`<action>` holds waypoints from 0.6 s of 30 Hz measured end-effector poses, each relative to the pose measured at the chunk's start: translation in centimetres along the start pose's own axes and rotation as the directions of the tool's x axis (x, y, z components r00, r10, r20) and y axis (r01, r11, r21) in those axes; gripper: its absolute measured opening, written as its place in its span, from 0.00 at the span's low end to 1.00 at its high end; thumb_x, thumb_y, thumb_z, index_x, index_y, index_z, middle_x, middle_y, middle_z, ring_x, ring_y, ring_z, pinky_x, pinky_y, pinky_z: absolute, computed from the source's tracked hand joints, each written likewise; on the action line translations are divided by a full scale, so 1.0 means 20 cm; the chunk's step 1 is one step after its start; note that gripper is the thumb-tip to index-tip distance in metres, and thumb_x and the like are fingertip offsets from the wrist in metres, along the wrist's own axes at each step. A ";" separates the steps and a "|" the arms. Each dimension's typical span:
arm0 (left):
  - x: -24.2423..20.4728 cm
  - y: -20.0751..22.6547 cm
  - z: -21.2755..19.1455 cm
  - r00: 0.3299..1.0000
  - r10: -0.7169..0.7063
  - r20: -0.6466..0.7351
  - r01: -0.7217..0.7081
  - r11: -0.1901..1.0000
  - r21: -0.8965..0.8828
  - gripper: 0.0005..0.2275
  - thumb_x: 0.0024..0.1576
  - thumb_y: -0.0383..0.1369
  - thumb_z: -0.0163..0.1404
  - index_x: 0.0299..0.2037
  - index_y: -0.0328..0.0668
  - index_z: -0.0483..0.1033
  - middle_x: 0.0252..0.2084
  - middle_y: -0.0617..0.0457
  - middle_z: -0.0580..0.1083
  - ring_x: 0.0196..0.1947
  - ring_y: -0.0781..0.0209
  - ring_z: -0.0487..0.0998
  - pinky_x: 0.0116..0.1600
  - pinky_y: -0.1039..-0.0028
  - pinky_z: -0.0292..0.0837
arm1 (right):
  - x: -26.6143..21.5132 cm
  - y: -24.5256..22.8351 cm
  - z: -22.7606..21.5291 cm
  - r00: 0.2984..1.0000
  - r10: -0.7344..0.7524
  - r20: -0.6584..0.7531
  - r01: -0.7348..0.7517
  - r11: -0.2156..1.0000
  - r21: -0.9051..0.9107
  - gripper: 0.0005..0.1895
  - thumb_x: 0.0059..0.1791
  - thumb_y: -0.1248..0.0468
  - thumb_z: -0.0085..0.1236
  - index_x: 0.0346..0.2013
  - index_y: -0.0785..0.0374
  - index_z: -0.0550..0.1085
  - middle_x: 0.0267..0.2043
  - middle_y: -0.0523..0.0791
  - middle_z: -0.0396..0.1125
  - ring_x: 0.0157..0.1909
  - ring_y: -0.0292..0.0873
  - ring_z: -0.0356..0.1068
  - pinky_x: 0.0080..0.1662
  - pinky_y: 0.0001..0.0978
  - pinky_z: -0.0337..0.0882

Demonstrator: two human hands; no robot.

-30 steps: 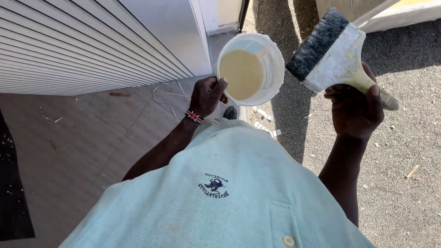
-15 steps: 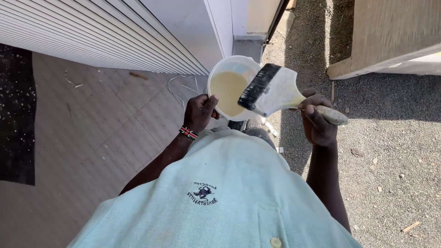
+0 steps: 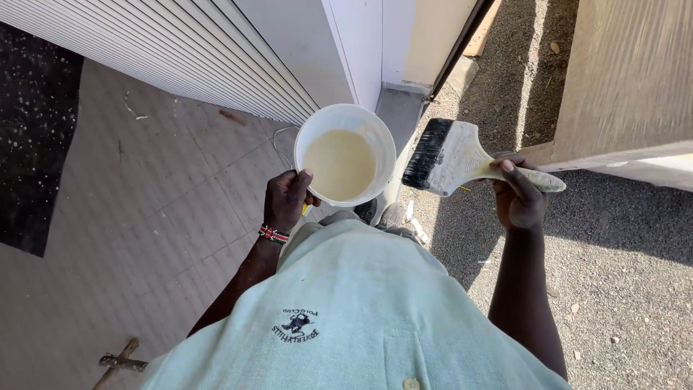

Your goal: Applying adhesive to the side panel of a furniture piece using a large brush, dipping the brush into a bucket of adhesive repeatedly.

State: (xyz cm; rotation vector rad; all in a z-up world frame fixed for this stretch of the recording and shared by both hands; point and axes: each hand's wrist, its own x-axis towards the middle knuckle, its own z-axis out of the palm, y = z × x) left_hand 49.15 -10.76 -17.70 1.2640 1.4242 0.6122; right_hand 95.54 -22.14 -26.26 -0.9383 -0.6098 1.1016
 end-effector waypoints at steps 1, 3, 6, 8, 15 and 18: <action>-0.01 0.00 -0.01 0.999 -0.014 -0.035 0.014 1.000 0.000 0.26 0.75 0.43 0.55 0.23 0.39 0.77 0.20 0.45 0.81 0.25 0.61 0.86 0.37 0.74 0.79 | 0.04 -0.01 0.00 1.000 0.011 -0.019 -0.011 0.999 0.040 0.13 0.64 0.62 0.58 0.51 0.74 0.76 0.52 0.59 0.73 0.55 0.51 0.81 0.65 0.47 0.86; -0.04 -0.05 -0.01 0.995 -0.002 -0.096 -0.003 0.999 -0.051 0.25 0.75 0.42 0.56 0.24 0.38 0.77 0.20 0.44 0.79 0.25 0.58 0.86 0.35 0.74 0.79 | 0.17 0.01 0.01 0.997 0.028 -0.070 -0.018 0.990 0.137 0.14 0.64 0.61 0.58 0.55 0.72 0.76 0.50 0.57 0.75 0.53 0.52 0.84 0.61 0.46 0.89; -0.06 -0.13 -0.06 0.980 0.014 -0.198 -0.034 0.995 -0.098 0.24 0.75 0.40 0.57 0.24 0.37 0.76 0.19 0.42 0.76 0.25 0.54 0.86 0.33 0.72 0.78 | 0.42 -0.02 0.10 0.995 0.038 -0.097 -0.008 0.955 0.297 0.16 0.63 0.58 0.59 0.59 0.68 0.76 0.50 0.57 0.78 0.53 0.55 0.87 0.57 0.46 0.92; -0.07 -0.15 -0.08 0.969 0.032 -0.245 -0.057 0.994 -0.095 0.24 0.75 0.40 0.57 0.25 0.36 0.75 0.19 0.42 0.75 0.24 0.52 0.85 0.33 0.70 0.77 | 0.56 -0.17 0.32 0.998 0.013 -0.067 0.012 0.933 0.359 0.17 0.63 0.56 0.59 0.60 0.65 0.76 0.53 0.58 0.80 0.55 0.56 0.87 0.57 0.47 0.92; -0.08 -0.23 -0.18 0.880 -0.137 -0.455 0.052 0.980 -0.195 0.21 0.70 0.38 0.59 0.24 0.36 0.75 0.19 0.40 0.75 0.25 0.48 0.87 0.42 0.63 0.83 | 1.02 -0.27 0.80 0.999 -0.012 0.043 -0.013 0.852 0.524 0.24 0.62 0.55 0.64 0.73 0.52 0.78 0.64 0.57 0.82 0.60 0.58 0.87 0.50 0.48 0.91; -0.02 -0.23 -0.20 0.818 -0.204 -0.537 0.091 0.969 -0.228 0.21 0.68 0.37 0.59 0.22 0.35 0.71 0.18 0.44 0.71 0.24 0.49 0.85 0.42 0.62 0.83 | 1.22 -0.21 0.88 0.998 0.019 0.057 -0.050 0.788 0.613 0.33 0.59 0.57 0.67 0.79 0.60 0.75 0.74 0.59 0.76 0.70 0.62 0.81 0.59 0.57 0.90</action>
